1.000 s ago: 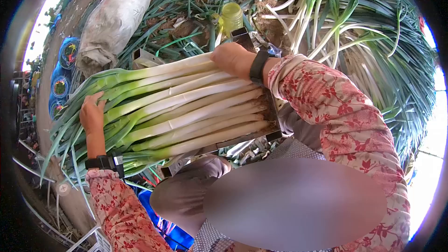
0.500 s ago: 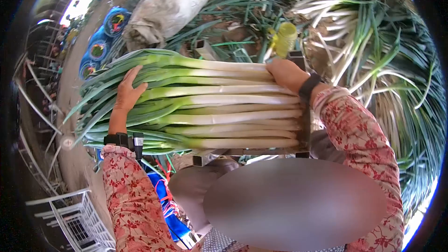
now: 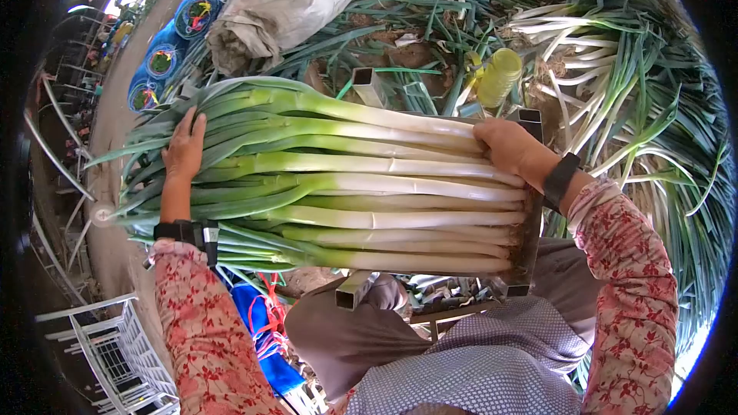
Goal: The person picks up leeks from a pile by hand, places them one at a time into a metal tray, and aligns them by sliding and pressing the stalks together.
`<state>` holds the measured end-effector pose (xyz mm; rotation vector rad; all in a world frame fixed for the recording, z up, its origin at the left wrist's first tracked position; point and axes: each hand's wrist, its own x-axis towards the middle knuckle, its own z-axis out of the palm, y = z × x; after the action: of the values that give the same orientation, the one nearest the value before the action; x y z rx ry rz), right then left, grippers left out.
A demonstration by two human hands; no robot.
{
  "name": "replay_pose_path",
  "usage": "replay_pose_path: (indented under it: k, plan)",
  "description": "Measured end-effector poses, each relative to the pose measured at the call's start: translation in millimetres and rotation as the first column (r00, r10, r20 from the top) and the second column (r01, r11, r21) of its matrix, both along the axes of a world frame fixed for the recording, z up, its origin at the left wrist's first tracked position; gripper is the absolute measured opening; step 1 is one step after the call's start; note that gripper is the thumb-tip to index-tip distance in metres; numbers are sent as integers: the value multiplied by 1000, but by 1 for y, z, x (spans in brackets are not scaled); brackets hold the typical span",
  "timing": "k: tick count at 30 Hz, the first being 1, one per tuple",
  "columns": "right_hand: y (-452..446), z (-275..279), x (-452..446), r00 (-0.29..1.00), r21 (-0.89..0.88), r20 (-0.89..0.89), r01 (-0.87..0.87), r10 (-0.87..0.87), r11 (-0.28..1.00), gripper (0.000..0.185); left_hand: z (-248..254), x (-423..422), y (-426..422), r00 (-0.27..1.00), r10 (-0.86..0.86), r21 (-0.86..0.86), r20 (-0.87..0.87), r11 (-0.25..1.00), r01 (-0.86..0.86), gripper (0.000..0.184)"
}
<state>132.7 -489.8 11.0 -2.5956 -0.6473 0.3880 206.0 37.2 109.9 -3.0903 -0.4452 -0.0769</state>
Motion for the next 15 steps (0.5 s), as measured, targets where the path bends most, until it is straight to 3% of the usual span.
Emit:
replay_pose_path:
  k: [2,3,4,5,6,7,9,10,11,12,13,14,15]
  plan:
    - [0,-6,-1,1000,-25,5,3,-3,1000,10,11,1,-15,993,52,-7,-104,999,-53,57]
    - [-2,-9,1,1000,-43,11,10,-10,999,9,-2,7,2,995,-8,-82,-95,997,1,56]
    - [0,-12,4,1000,-84,-9,-9,9,996,11,-16,24,27,992,-98,-162,-80,983,84,55]
    - [-2,-16,5,1000,-133,-13,-25,24,991,14,-33,31,42,972,-233,-143,-27,964,226,50]
    - [-1,-2,5,991,-142,-134,-10,-9,990,15,-61,50,82,923,-385,-105,7,918,383,46]
    - [-8,-19,1,1000,-53,3,-1,1,999,13,-88,68,120,849,-527,-55,38,847,528,42]
    - [-8,-39,1,983,-33,176,57,-51,998,15,-78,63,119,921,-378,-230,90,892,389,47]
    - [-7,-31,-4,969,16,241,45,-48,999,13,-49,46,85,966,-245,-375,83,890,258,49]
    - [-3,-27,-5,976,22,188,107,-109,994,13,-63,55,108,958,-164,-189,234,959,210,50]
    - [-2,-34,-3,966,23,232,110,-112,994,13,-51,49,88,976,-27,-62,216,997,41,45]
    - [-1,-38,-2,957,27,271,101,-105,995,12,-25,37,53,993,-100,303,-60,946,113,42]
    - [-1,-25,-6,976,9,197,93,-93,996,12,-3,25,29,944,-45,604,-327,758,246,40]
    - [-3,-7,-8,990,-10,121,74,-72,997,11,4,23,25,954,-62,596,-295,768,234,39]
